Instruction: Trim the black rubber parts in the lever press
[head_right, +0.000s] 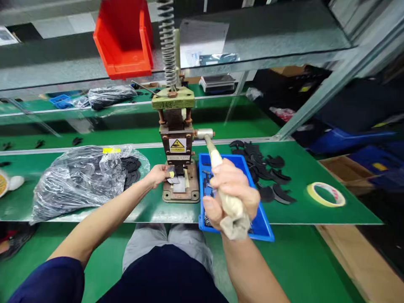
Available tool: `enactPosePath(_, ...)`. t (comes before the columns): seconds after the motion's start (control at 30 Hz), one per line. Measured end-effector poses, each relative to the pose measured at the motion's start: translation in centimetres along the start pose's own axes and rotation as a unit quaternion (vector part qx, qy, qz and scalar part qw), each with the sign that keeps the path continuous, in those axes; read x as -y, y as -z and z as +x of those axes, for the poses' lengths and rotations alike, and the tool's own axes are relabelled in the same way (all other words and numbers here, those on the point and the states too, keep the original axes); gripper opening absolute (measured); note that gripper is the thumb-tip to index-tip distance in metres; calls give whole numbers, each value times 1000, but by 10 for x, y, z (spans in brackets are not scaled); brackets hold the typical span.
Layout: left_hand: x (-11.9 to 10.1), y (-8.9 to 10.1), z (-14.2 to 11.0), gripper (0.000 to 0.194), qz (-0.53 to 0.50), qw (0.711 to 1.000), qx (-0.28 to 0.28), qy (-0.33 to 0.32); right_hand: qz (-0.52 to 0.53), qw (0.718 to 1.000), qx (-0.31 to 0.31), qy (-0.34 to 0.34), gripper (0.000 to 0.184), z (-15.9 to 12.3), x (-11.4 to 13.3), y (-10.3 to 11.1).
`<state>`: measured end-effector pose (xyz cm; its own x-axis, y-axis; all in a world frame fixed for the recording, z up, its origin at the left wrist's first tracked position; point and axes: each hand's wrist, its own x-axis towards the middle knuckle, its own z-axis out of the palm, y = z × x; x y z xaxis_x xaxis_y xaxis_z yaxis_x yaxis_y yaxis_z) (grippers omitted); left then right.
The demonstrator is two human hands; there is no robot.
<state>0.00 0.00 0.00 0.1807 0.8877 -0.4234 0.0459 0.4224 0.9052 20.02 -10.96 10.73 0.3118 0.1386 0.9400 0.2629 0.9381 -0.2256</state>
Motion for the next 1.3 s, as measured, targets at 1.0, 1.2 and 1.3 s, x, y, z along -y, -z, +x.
enactPosePath(1.0,-7,41,-128,35,31,967,194,-162,330,434,167,-822,36,-127,50,-34)
enactPosePath(1.2,-9,41,-132,25,109,955,186,-203,320,469,146,-810,32,-128,58,-37)
enactPosePath(1.3,-10,41,-134,25,105,955,183,-208,300,493,156,-801,33,-124,60,-38)
